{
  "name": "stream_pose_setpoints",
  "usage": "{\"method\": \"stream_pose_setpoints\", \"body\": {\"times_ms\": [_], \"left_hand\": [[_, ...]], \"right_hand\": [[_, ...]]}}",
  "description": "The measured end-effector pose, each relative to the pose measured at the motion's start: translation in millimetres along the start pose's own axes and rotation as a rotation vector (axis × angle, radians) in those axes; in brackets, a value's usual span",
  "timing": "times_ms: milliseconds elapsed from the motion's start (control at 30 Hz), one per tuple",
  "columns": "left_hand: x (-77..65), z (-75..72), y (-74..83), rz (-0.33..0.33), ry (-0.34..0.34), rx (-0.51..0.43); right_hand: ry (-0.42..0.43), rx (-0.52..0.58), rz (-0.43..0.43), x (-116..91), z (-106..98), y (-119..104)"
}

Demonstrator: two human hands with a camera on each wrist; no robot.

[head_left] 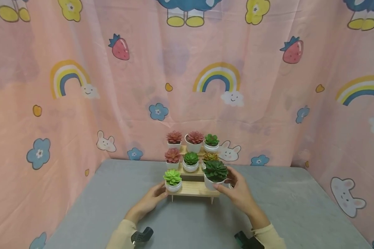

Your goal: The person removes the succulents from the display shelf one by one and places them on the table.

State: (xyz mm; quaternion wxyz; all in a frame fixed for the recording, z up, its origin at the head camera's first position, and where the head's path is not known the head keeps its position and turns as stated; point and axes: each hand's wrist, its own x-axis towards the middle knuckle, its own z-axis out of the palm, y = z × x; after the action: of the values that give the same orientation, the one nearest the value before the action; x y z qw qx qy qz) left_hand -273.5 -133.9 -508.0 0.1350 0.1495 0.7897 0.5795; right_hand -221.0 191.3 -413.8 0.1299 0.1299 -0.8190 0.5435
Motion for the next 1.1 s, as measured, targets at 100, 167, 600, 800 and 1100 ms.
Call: {"method": "stream_pose_setpoints", "body": {"times_ms": [100, 167, 600, 800, 1100], "left_hand": [[-0.3, -1.0, -0.5, 0.008, -0.005, 0.007], [-0.7, -0.2, 0.1, 0.013, -0.006, -0.002], [-1.7, -0.7, -1.4, 0.011, 0.009, -0.001], [-2.3, 1.1, -1.6, -0.004, 0.021, 0.005], [-1.8, 1.3, -0.2, -0.003, 0.023, 0.008]], "right_hand": [[0.003, -0.03, 0.025, -0.2, -8.4, 1.4], [0.007, -0.057, 0.051, -0.7, -15.8, 2.4], [0.038, -0.123, 0.123, -2.3, -52.4, 20.3], [0.052, -0.143, 0.177, -2.9, -70.3, 30.3], [0.109, -0.155, 0.184, -1.9, -88.8, 46.8]]}}
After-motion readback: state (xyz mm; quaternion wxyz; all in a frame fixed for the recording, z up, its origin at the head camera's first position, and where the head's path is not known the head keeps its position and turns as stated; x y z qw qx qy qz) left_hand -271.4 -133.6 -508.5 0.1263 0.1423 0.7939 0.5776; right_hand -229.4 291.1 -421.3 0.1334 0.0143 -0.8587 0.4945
